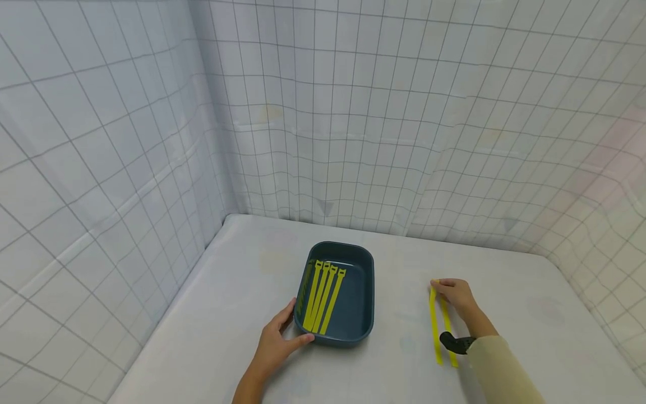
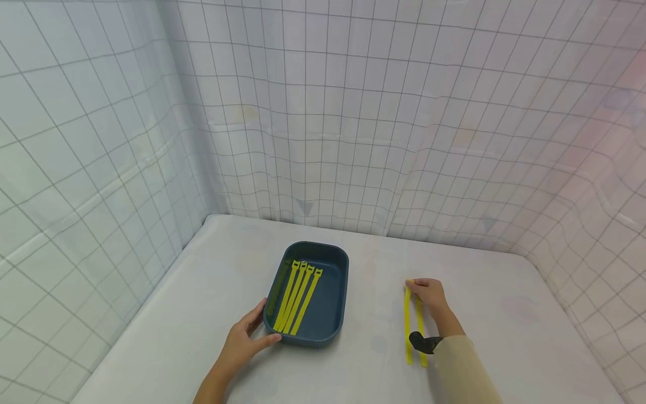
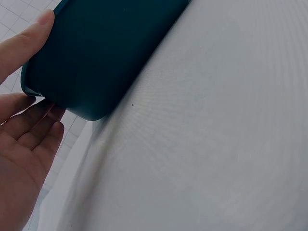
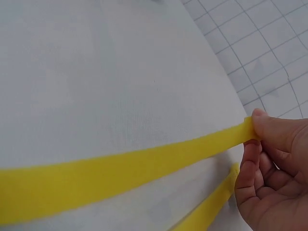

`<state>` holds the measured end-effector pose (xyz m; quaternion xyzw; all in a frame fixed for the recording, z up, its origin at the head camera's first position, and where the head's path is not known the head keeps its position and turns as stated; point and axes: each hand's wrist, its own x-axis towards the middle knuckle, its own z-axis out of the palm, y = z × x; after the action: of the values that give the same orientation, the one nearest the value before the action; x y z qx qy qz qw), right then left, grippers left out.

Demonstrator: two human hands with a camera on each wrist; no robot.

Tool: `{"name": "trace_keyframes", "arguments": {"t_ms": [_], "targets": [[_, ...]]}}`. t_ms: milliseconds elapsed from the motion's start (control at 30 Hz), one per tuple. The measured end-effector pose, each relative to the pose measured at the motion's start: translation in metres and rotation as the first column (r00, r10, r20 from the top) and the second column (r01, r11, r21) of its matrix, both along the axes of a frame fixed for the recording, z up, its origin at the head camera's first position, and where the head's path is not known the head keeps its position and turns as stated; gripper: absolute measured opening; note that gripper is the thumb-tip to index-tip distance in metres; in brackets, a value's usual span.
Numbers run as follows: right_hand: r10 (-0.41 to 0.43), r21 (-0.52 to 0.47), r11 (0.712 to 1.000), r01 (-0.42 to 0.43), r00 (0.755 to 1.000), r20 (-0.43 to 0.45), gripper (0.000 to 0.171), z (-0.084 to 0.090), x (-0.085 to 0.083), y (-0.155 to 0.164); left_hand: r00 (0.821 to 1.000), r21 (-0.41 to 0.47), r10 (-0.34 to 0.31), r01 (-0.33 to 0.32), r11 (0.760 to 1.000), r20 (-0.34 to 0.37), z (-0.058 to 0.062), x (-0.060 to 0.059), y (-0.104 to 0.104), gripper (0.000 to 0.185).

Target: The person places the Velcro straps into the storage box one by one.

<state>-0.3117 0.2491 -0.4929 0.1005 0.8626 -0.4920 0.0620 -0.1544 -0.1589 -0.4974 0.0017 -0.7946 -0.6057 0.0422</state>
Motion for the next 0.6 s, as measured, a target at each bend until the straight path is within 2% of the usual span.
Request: {"name": "trace_keyframes", "arguments": {"t_ms": [167,400,600], "targets": [[-0.01,-0.001,1.0,0.01,0.999,-0.034,0.044,0.003,0.001,-0.004,1.0,-0.01,0.001,-0.001,1.0,-0.002,0.0,0.0,-0.001,0.091],[-0.026,-0.013,1.0,0.025,0.999,-0.042,0.046,0.008,0.004,-0.005,1.0,-0.005,0.002,-0.002,1.0,-0.013,-0.001,-0.001,-0.001,0.09],[-0.04,-0.07,0.997,0.037,0.998,-0.048,0.044,0.013,0.008,-0.002,1.0,-0.017,0.003,-0.004,1.0,-0.021,0.0,0.0,-0.002,0.089]]}}
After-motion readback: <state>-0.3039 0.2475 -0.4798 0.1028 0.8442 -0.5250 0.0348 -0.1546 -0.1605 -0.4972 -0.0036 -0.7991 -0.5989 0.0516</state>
